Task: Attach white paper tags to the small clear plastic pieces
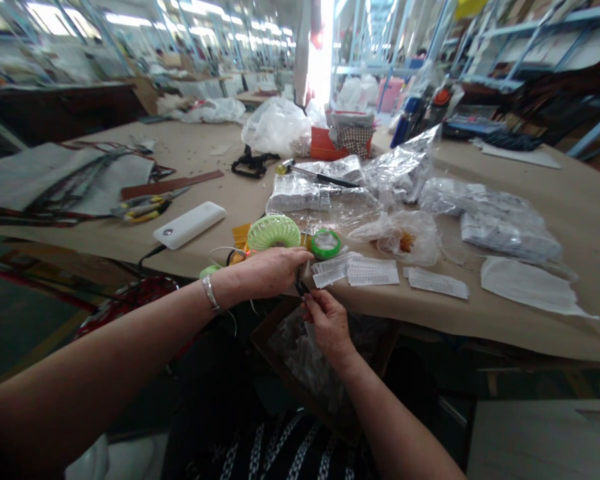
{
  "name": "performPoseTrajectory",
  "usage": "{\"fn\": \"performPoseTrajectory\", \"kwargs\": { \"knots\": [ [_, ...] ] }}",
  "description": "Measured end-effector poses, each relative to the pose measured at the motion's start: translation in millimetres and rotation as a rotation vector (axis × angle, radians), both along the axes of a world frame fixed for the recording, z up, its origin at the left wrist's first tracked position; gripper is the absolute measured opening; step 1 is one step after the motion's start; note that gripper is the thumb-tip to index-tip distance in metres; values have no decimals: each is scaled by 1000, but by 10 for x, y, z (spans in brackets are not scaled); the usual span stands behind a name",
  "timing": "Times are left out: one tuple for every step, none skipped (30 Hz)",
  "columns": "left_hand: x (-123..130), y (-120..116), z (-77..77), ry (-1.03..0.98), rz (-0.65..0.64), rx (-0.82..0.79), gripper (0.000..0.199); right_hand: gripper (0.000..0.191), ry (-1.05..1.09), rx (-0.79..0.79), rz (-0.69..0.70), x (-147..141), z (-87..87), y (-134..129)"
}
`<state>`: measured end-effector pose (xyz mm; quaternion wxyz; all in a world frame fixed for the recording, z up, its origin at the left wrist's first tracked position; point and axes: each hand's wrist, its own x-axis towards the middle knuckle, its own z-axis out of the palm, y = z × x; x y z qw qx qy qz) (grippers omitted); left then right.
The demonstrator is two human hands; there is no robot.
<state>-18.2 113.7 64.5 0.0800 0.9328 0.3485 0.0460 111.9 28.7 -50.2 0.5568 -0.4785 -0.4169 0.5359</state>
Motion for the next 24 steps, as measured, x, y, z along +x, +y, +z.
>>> {"fn": "performPoseTrajectory", "kwargs": {
  "knots": [
    [-2,1,-2,-2,-2,4,31,20,-46,5,9,24,33,-4],
    [-4,0,-3,-4,-4,6,31,20,-97,16,20,50,67,-11],
    [-4,0,-2,-3,-5,5,32,19,-152,31,29,75,101,-21],
    [-3,-1,-2,-1,-3,2,32,19,-209,48,34,101,132,-31],
    [-2,-2,-1,1,1,-2,33,19,-267,68,34,125,159,-41],
    [1,-4,1,3,7,-4,33,18,-323,87,35,148,180,-48],
    [4,-6,3,5,13,-6,33,18,-374,103,35,168,197,-51],
    [6,-8,5,7,17,-8,33,18,-418,117,34,185,211,-49],
    [8,-11,8,7,19,-10,33,18,-451,126,34,200,223,-43],
    [9,-13,12,8,21,-12,33,18,-476,132,33,212,234,-34],
    [10,-16,17,9,20,-16,33,18,-497,137,32,221,246,-23],
    [9,-19,21,10,18,-19,33,18,-517,145,30,229,258,-13],
    [8,-21,26,11,17,-22,33,18,-536,154,31,234,271,-5],
    [7,-22,29,12,16,-23,33,17,-552,166,34,239,283,1],
    [6,-23,32,13,16,-23,33,17,-566,177,41,243,292,4],
    [4,-22,34,14,15,-22,32,17,-573,187,49,248,300,6],
    [3,-21,34,13,12,-21,32,17,-577,192,54,252,304,8],
    [2,-19,34,12,8,-20,31,17,-584,194,53,257,305,10],
    [1,-18,34,9,1,-21,31,17,-594,194,47,262,303,14],
    [0,-16,34,7,-6,-21,30,17,-606,194,36,267,301,19],
    [-1,-15,33,6,-10,-22,29,17,-617,193,25,270,299,24],
    [-2,-15,33,5,-12,-22,29,17,-624,193,18,273,299,29],
    [-3,-15,32,5,-8,-23,29,17,-629,193,20,275,299,32],
    [-4,-16,31,5,-4,-24,29,17,-629,196,28,277,302,33]
  ]
}}
